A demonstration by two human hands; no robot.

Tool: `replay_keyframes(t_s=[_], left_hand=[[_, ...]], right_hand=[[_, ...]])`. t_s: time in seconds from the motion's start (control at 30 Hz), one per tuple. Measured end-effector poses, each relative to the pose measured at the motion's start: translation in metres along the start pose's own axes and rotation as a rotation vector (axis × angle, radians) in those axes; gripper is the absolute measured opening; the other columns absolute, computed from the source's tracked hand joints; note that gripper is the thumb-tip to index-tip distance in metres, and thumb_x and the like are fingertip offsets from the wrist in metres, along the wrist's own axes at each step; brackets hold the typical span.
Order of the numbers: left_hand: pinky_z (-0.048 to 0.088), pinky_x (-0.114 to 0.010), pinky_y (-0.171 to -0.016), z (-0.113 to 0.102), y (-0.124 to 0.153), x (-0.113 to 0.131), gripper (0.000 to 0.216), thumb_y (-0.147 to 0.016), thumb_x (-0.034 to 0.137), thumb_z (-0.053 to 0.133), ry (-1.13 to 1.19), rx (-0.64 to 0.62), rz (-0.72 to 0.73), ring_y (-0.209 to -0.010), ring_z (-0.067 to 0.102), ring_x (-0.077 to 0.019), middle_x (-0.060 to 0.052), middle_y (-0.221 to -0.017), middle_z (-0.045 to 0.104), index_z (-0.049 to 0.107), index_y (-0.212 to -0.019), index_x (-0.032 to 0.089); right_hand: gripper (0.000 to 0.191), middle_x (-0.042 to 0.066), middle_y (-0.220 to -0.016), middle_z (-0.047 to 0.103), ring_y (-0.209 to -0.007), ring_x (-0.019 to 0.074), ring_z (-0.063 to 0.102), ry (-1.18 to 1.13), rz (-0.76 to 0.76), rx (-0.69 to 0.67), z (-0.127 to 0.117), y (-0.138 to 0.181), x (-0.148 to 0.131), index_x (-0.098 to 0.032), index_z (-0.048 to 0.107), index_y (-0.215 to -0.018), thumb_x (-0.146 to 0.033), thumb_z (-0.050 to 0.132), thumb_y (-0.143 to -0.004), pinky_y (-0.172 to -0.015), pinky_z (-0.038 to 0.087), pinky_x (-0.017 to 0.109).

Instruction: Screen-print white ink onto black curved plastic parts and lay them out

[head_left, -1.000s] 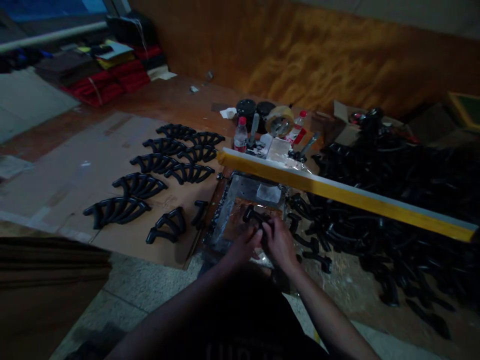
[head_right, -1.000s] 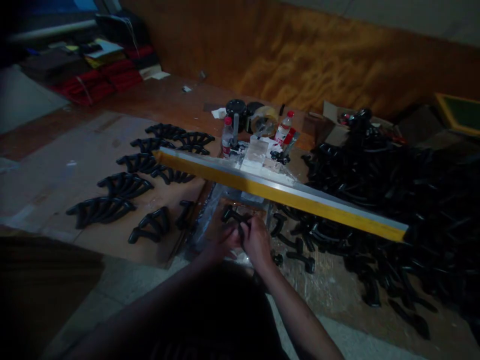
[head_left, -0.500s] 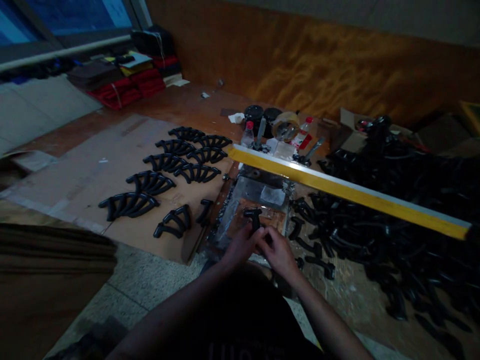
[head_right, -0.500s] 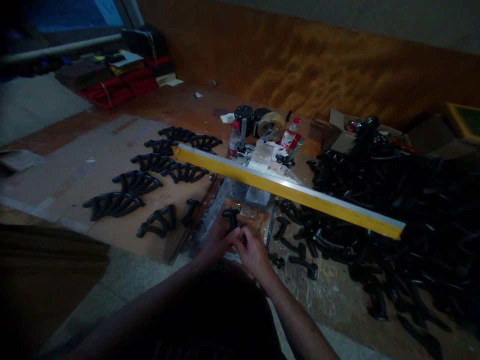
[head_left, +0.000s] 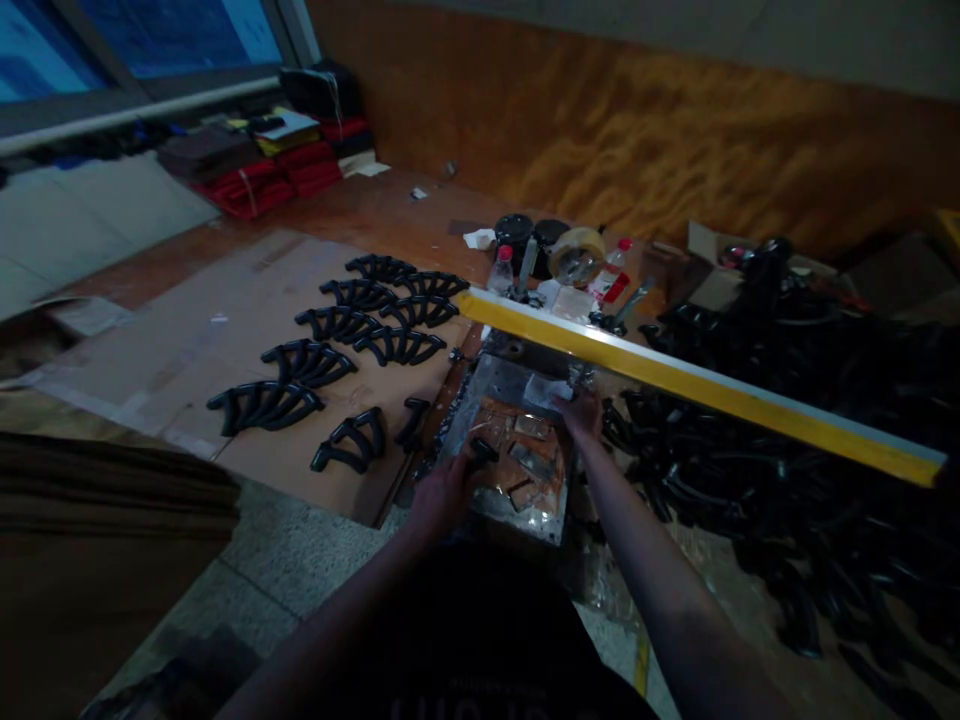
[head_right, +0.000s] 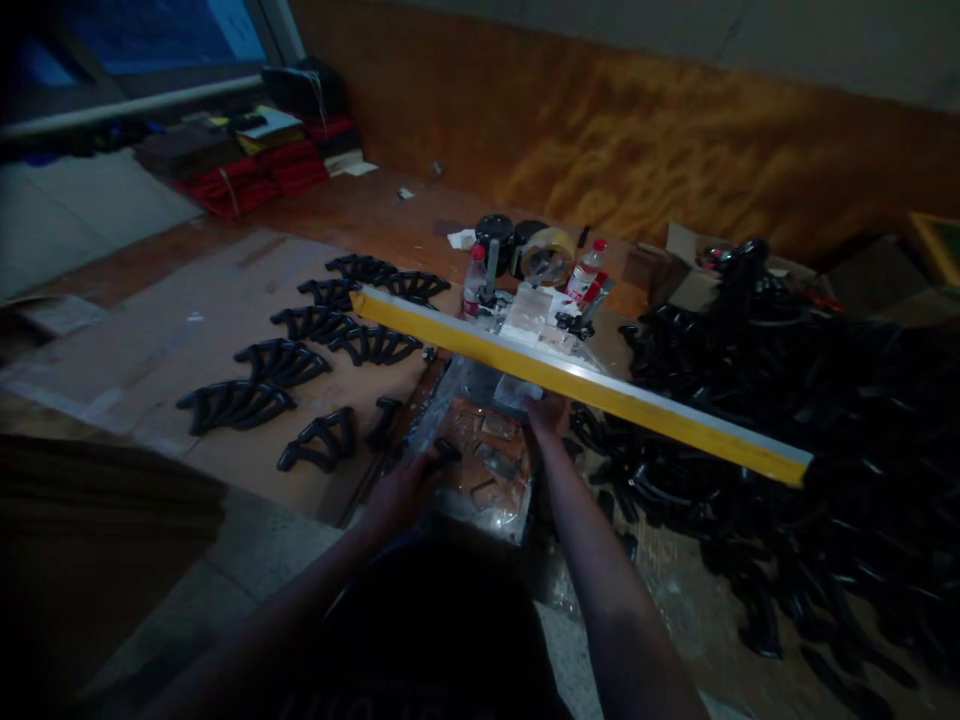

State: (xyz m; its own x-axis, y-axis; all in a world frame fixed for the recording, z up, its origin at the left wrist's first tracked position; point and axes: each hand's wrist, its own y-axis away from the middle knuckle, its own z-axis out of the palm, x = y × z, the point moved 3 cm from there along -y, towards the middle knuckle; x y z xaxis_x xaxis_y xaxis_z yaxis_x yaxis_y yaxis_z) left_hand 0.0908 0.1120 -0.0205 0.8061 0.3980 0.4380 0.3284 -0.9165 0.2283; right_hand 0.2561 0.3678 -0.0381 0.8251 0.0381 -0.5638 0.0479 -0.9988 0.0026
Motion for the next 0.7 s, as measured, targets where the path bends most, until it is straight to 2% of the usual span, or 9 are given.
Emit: replay_keyframes(t_s=[0.07,0.17,0.3,0.4,0.53,0.6,0.7], left_hand=[[0.049,-0.03,-0.078,0.002,0.001,-0.002,0.032,-0.096,0.039,0.043,-0.056,0.062,0.039,-0.099,0.063,-0.0218,-0.008,-0.11,0.063,0.059,-0.119,0.023],[0.048,-0.028,-0.08,0.005,0.0,-0.007,0.031,-0.095,0.039,0.046,-0.106,0.121,0.072,-0.101,0.059,-0.0205,-0.007,-0.109,0.061,0.061,-0.12,0.027],[0.048,-0.028,-0.077,0.008,-0.002,-0.011,0.034,-0.094,0.037,0.048,-0.148,0.111,0.08,-0.104,0.056,-0.0219,-0.006,-0.108,0.061,0.059,-0.126,0.03],[0.048,-0.028,-0.078,0.006,-0.002,-0.011,0.033,-0.096,0.038,0.046,-0.154,0.086,0.089,-0.103,0.056,-0.0209,-0.006,-0.107,0.062,0.06,-0.124,0.03],[0.047,-0.028,-0.077,0.002,-0.002,-0.009,0.033,-0.096,0.038,0.044,-0.146,0.055,0.091,-0.101,0.056,-0.0209,-0.006,-0.104,0.062,0.06,-0.123,0.029],[0.047,-0.028,-0.077,0.001,-0.002,-0.008,0.032,-0.096,0.039,0.044,-0.146,0.048,0.097,-0.101,0.056,-0.0215,-0.007,-0.103,0.062,0.061,-0.121,0.028],[0.046,-0.028,-0.077,0.0,-0.002,-0.006,0.031,-0.096,0.041,0.043,-0.138,0.042,0.098,-0.1,0.056,-0.021,-0.007,-0.103,0.061,0.064,-0.115,0.027]], right_hand=[[0.033,0.016,-0.1,0.069,-0.102,0.0318,0.06,0.002,-0.017,-0.028,0.002,-0.001,-0.006,-0.013,0.07,-0.095,-0.037,0.067,-0.072,-0.088,0.046,0.043],[0.033,0.014,-0.102,0.069,-0.097,0.0294,0.063,-0.082,-0.045,-0.02,0.0,0.006,-0.016,-0.013,0.066,-0.104,-0.032,0.058,-0.079,-0.085,0.048,0.041],[0.04,0.012,-0.103,0.071,-0.09,0.0269,0.066,-0.159,-0.181,-0.007,-0.007,0.043,-0.031,-0.016,0.06,-0.122,-0.034,0.051,-0.086,-0.079,0.052,0.038],[0.041,0.008,-0.11,0.071,-0.098,0.0243,0.067,-0.148,-0.456,-0.145,-0.002,0.086,-0.044,-0.022,0.059,-0.127,-0.025,0.048,-0.087,-0.087,0.052,0.037],[0.052,0.005,-0.132,0.061,-0.127,0.02,0.053,-0.145,-0.88,-0.387,0.021,0.132,-0.057,-0.024,0.062,-0.127,-0.007,0.044,-0.081,-0.109,0.04,0.041],[0.052,0.007,-0.137,0.057,-0.132,0.0217,0.047,-0.109,-0.957,-0.48,0.034,0.144,-0.057,-0.021,0.059,-0.13,-0.007,0.046,-0.082,-0.112,0.038,0.044],[0.052,0.012,-0.143,0.05,-0.135,0.0255,0.043,-0.038,-0.974,-0.549,0.043,0.151,-0.051,-0.017,0.053,-0.136,-0.01,0.048,-0.085,-0.113,0.036,0.049]])
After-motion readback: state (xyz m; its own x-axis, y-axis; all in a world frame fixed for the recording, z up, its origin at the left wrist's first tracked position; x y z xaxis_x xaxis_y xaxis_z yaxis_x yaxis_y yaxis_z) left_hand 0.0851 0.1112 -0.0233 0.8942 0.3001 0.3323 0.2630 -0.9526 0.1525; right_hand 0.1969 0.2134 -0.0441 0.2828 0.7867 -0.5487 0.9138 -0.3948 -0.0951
